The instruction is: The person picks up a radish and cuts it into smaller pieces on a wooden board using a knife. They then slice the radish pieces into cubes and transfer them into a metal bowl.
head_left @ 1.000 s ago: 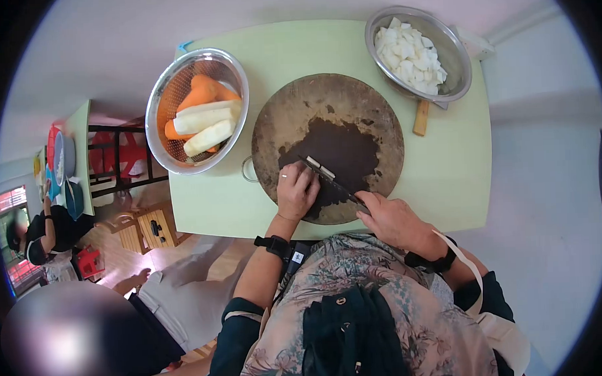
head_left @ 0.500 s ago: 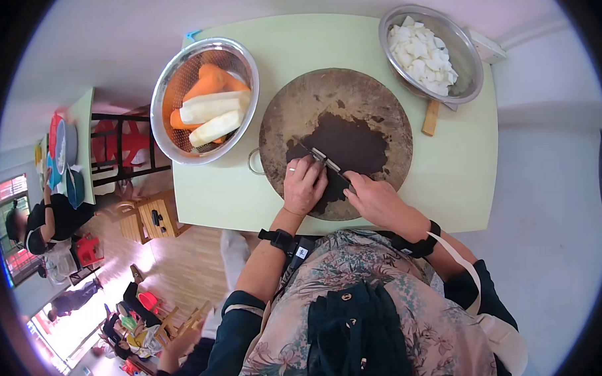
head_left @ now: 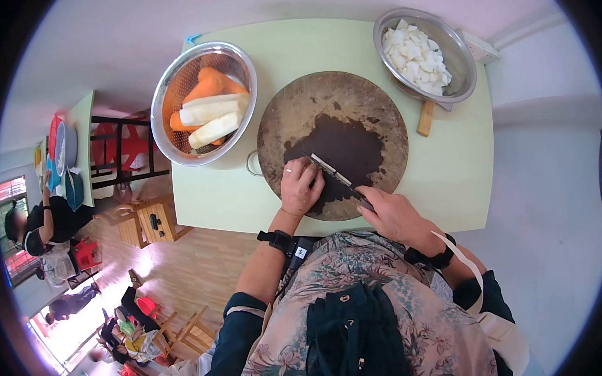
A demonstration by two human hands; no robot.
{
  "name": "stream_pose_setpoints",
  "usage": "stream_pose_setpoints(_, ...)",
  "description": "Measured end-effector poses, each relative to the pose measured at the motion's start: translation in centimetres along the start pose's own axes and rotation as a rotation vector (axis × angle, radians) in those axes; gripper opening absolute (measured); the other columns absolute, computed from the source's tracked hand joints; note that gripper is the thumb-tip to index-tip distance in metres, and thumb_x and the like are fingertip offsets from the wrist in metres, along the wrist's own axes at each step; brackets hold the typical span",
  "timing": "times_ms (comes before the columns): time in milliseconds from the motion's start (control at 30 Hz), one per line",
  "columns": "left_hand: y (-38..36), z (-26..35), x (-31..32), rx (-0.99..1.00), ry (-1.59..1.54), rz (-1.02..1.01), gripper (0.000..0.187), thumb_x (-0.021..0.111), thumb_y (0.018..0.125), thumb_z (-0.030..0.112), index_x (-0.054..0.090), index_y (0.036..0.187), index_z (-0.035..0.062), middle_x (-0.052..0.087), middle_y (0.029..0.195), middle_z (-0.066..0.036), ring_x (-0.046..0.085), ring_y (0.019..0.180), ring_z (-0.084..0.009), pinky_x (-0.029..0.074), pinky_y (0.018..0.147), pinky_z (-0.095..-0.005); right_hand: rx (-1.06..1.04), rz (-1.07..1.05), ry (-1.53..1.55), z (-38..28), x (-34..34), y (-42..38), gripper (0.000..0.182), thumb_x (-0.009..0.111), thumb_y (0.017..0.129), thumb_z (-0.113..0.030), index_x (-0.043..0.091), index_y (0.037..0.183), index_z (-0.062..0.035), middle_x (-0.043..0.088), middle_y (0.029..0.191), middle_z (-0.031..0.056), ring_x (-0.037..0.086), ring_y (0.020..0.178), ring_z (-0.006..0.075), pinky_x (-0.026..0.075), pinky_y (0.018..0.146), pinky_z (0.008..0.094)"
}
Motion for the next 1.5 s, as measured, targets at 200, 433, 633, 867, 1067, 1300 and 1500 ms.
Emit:
stream_pose_setpoints(200,0.4,0.3,-0.2,0.019,-0.008,0.028,0.016,0.069,0.067,0.000,0.060,0.080,0.0017,0.058,0.091,-0.014,0.057,0.081,-0.0317,0.049,0.071,-0.0387,0.013,-0.015,-0.023,0.2,0.0,-0.5,0.037,0.053,0.093,-0.024,0.046,0.120,0.0005,0.063,0.094,0.0260,0.063,0.082,0.0431,0.051,0.070,0.0491)
stream_pose_setpoints(433,0.3,0.2,-0.2,0.026,-0.007,0.034,0.018,0.069,0.067,-0.001,0.062,0.083,0.0011,0.059,0.089,-0.013,0.058,0.082,-0.0315,0.050,0.072,-0.0383,0.035,-0.051,-0.027,-0.2,0.3,0.3,0.035,0.051,0.094,-0.022,0.046,0.119,0.0014,0.063,0.093,0.0259,0.062,0.082,0.0437,0.051,0.070,0.0501)
stream_pose_setpoints(633,0.1,0.1,0.0,0.024,-0.012,0.026,0.024,0.070,0.067,-0.001,0.062,0.089,0.0015,0.059,0.092,-0.012,0.059,0.084,-0.0286,0.048,0.076,-0.0377,-0.031,0.021,-0.065,0.1,1.9,2.5,0.034,0.052,0.093,-0.022,0.046,0.116,0.0030,0.063,0.088,0.0242,0.063,0.075,0.0414,0.052,0.066,0.0478)
stream_pose_setpoints(867,0.2,0.2,-0.2,0.013,0.005,0.032,0.023,0.070,0.066,-0.001,0.062,0.088,0.0013,0.059,0.092,-0.013,0.058,0.083,-0.0296,0.048,0.076,-0.0385,-0.078,0.140,-0.168,0.0,2.3,2.7,0.034,0.056,0.091,-0.022,0.048,0.116,0.0011,0.061,0.083,0.0202,0.064,0.069,0.0377,0.053,0.061,0.0446)
stream_pose_setpoints(1067,0.4,0.4,-0.4,0.015,-0.012,0.053,0.021,0.070,0.067,-0.002,0.063,0.087,0.0023,0.059,0.091,-0.012,0.057,0.082,-0.0292,0.048,0.073,-0.0378,-0.128,0.261,-0.298,0.1,-0.7,1.7,0.036,0.060,0.089,-0.021,0.050,0.118,-0.0010,0.057,0.080,0.0141,0.064,0.066,0.0322,0.052,0.055,0.0406)
stream_pose_setpoints(1300,0.5,0.6,-0.6,0.009,-0.029,0.080,0.020,0.069,0.069,-0.002,0.063,0.086,0.0048,0.058,0.089,-0.011,0.057,0.080,-0.0287,0.048,0.070,-0.0378,-0.213,0.766,-0.416,-1.5,-13.8,-0.1,0.034,0.064,0.086,-0.018,0.057,0.114,-0.0010,0.059,0.082,0.0148,0.062,0.065,0.0276,0.049,0.052,0.0355)
stream_pose_setpoints(1500,0.6,0.7,-0.7,-0.001,-0.010,0.076,0.020,0.069,0.069,-0.002,0.063,0.086,0.0050,0.058,0.088,-0.011,0.057,0.080,-0.0291,0.048,0.070,-0.0381,0.031,0.879,-0.187,6.5,-18.9,3.0,0.031,0.060,0.089,-0.015,0.056,0.113,0.0034,0.063,0.081,0.0195,0.062,0.068,0.0336,0.048,0.059,0.0383)
Point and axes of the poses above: each hand's wrist, its own y-axis towards the middle knuckle, its own x-axis out of the palm, z = x × y, the point moved 7 cm from there along y, towards the middle knuckle
